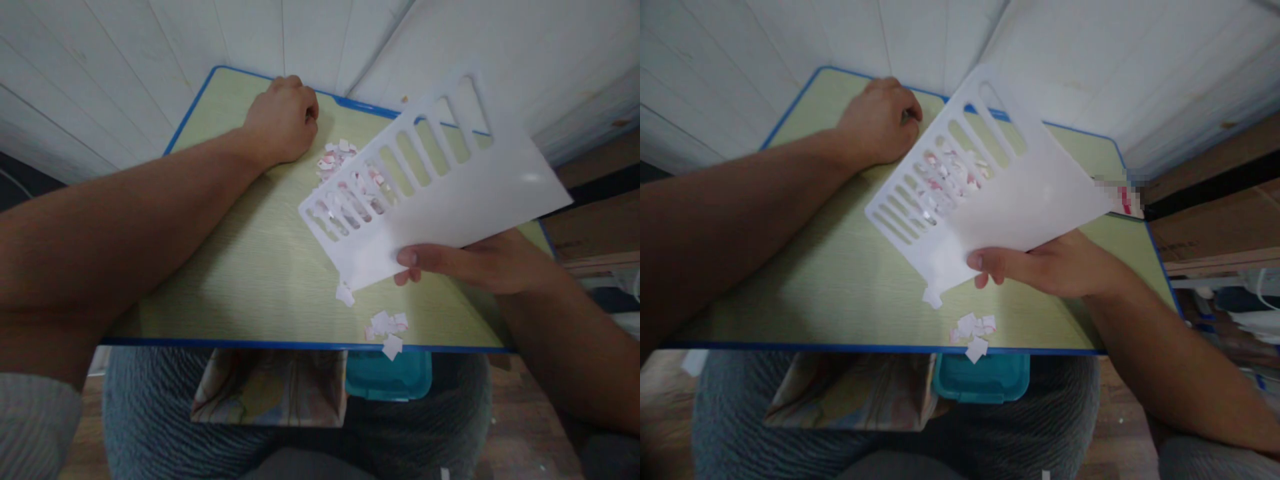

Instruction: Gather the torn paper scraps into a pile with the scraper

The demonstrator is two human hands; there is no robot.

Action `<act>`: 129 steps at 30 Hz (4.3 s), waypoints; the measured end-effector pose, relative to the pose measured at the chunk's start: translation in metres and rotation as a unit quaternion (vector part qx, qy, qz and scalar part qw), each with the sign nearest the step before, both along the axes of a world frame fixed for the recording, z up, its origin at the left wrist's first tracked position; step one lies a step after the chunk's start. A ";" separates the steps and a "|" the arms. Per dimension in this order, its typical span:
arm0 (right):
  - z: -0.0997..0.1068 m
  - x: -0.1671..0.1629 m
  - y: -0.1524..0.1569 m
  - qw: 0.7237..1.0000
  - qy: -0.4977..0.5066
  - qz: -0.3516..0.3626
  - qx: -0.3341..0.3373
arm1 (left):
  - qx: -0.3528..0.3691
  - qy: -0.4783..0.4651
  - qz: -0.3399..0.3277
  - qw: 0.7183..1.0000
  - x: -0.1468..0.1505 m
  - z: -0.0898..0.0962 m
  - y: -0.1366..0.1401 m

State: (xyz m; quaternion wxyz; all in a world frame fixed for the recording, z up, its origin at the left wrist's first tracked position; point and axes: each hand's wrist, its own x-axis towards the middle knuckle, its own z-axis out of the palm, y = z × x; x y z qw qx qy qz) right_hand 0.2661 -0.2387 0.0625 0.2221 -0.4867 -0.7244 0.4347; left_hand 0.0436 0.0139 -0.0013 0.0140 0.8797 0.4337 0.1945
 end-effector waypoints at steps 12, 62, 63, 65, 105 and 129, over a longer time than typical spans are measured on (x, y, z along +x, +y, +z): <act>0.000 0.006 0.002 0.999 -0.017 0.032 -0.037 | -0.015 -0.007 0.009 1.000 0.000 0.001 -0.001; -0.002 0.004 0.002 0.983 0.064 0.108 -0.134 | -0.002 -0.014 -0.005 1.000 -0.003 -0.001 0.002; -0.002 0.005 0.003 0.983 0.058 0.116 -0.130 | -0.005 -0.016 -0.002 1.000 -0.003 -0.001 0.002; -0.002 0.006 0.004 0.980 0.057 0.140 -0.128 | -0.011 -0.022 0.001 1.000 -0.003 0.000 0.001; 0.002 0.015 0.003 0.972 0.083 0.134 -0.173 | -0.030 -0.017 -0.011 0.999 -0.002 0.002 0.002; -0.024 -0.020 -0.028 0.915 0.086 -0.364 0.152 | -0.086 0.004 0.026 0.996 -0.005 0.007 -0.009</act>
